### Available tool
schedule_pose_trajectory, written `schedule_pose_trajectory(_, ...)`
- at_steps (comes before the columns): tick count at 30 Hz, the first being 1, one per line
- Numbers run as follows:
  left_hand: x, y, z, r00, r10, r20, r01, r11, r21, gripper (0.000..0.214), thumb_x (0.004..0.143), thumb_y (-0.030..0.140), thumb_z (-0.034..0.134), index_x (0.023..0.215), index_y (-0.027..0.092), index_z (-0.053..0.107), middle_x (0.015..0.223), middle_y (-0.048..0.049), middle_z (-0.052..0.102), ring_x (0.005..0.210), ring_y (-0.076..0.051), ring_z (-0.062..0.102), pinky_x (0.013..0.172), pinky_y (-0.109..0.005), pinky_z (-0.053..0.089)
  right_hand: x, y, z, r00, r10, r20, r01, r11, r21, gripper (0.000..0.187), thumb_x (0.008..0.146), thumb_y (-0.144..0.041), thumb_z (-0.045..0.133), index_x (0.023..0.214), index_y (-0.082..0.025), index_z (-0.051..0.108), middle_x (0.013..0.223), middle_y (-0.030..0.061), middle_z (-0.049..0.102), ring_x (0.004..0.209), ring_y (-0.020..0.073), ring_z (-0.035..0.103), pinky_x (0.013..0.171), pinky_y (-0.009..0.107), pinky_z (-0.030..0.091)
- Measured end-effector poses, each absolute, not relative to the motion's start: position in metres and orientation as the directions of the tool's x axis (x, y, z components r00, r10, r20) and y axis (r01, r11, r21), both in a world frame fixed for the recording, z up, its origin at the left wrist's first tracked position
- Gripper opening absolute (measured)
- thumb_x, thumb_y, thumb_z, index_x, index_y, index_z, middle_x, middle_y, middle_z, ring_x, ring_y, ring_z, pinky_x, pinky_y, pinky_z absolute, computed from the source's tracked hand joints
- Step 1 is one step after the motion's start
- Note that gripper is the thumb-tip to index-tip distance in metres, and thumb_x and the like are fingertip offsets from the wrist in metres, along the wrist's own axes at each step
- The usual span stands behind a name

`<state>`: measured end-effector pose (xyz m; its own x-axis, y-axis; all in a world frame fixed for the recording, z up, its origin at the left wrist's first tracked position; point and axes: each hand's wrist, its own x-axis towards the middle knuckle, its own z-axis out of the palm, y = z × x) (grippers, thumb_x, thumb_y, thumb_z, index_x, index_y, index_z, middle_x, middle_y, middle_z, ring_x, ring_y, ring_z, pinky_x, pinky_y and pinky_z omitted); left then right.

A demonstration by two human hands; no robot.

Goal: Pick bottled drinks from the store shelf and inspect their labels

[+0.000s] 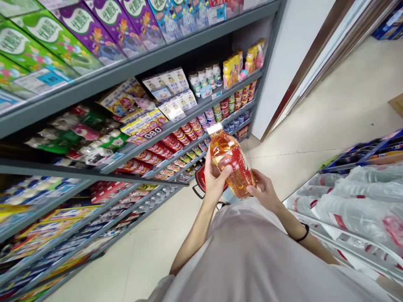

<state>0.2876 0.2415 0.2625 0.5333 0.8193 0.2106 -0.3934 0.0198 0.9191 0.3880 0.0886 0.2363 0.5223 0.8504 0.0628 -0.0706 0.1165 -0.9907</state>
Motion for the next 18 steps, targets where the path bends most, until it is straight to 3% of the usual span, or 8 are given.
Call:
schedule_pose_trajectory(5,0.308,0.229,0.267,0.525,0.811,0.256,-0.465,0.022,0.885,0.081,0.082,0.054,0.084,0.153,0.032,0.054,0.145,-0.0109,0.063,0.135,-0.031,0.061,0.114,-0.043,0.050,0.408,0.077,0.248,0.528,0.849,-0.008,-0.292,0.172,-0.941,0.061,0.087,-0.060,0.079,0.131,-0.020,0.067,0.123,0.0122,0.075,0.110,0.0314,0.072,0.099,0.044,0.059)
schedule_pose_trajectory(11,0.340,0.211,0.279,0.531,0.773,0.346,-0.464,-0.076,0.883,0.073,0.086,0.050,0.082,0.152,0.030,0.057,0.147,-0.0114,0.061,0.135,-0.030,0.060,0.113,-0.040,0.051,0.438,0.060,0.249,0.586,0.810,0.029,-0.308,0.256,-0.916,0.061,0.084,-0.065,0.079,0.128,-0.022,0.075,0.120,0.0098,0.077,0.113,0.0327,0.072,0.099,0.044,0.059)
schedule_pose_trajectory(15,0.358,0.203,0.291,0.556,0.715,0.424,-0.462,-0.159,0.873,0.068,0.090,0.041,0.080,0.152,0.031,0.057,0.149,-0.0112,0.059,0.133,-0.028,0.061,0.106,-0.035,0.056,0.452,0.049,0.241,0.604,0.797,0.010,-0.348,0.276,-0.896,0.054,0.087,-0.068,0.074,0.114,-0.021,0.081,0.108,0.0095,0.079,0.098,0.0285,0.075,0.087,0.038,0.061)
schedule_pose_trajectory(18,0.368,0.196,0.297,0.555,0.697,0.454,-0.429,-0.228,0.874,0.067,0.089,0.043,0.080,0.151,0.028,0.058,0.149,-0.0129,0.059,0.131,-0.029,0.061,0.097,-0.032,0.060,0.463,0.038,0.239,0.604,0.796,-0.029,-0.392,0.265,-0.881,0.059,0.079,-0.075,0.078,0.103,-0.022,0.082,0.098,0.0086,0.080,0.088,0.0268,0.075,0.082,0.037,0.061)
